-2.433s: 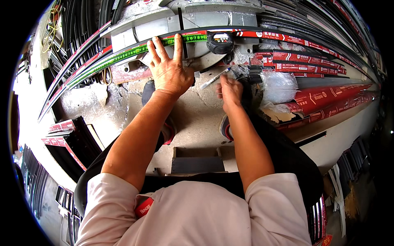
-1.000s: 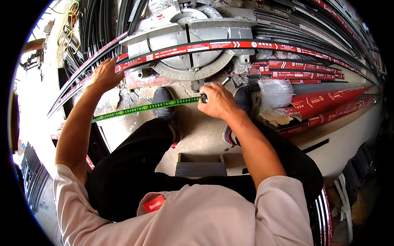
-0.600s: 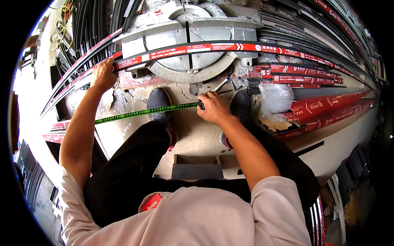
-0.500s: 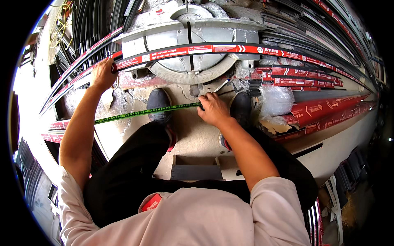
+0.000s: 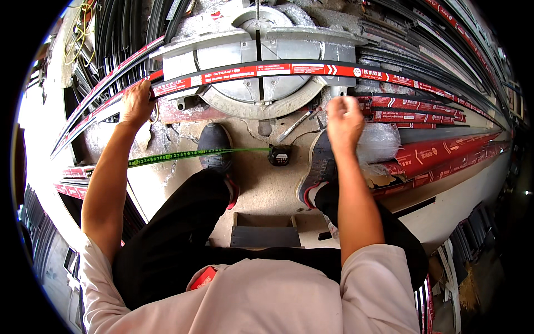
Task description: The person measures and marks a long metal profile with a tape measure and marker, then uses a miter saw to cut it. The person repeats this process for several profiles, measuring, marking, and cutting each one sequentially.
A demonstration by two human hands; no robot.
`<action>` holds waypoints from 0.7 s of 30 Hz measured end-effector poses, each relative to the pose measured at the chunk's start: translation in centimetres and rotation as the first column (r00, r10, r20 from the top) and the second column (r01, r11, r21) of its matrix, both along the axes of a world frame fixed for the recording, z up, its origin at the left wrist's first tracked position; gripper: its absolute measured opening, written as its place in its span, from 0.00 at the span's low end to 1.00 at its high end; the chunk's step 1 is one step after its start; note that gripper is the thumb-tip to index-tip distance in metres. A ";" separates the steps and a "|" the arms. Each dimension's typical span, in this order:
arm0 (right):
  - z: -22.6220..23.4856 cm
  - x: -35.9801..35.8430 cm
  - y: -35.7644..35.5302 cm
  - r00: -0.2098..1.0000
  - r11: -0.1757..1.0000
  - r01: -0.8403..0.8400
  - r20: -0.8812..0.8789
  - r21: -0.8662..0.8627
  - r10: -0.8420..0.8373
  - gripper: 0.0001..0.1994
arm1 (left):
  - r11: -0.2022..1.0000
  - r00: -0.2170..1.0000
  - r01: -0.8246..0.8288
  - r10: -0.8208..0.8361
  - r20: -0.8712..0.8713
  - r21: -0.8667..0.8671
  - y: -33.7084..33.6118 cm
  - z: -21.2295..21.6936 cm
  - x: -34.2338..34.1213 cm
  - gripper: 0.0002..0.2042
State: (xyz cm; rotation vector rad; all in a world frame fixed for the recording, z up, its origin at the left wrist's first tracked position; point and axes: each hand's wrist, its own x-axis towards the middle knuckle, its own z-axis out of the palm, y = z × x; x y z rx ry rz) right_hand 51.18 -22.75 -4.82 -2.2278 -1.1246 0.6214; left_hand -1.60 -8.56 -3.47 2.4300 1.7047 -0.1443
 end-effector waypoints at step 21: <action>-2.7 11.0 12.3 0.302 0.774 0.609 -0.852 -0.173 -0.428 0.20 | 0.998 0.999 0.016 -0.019 -0.044 -0.063 3.3 1.2 1.8 0.11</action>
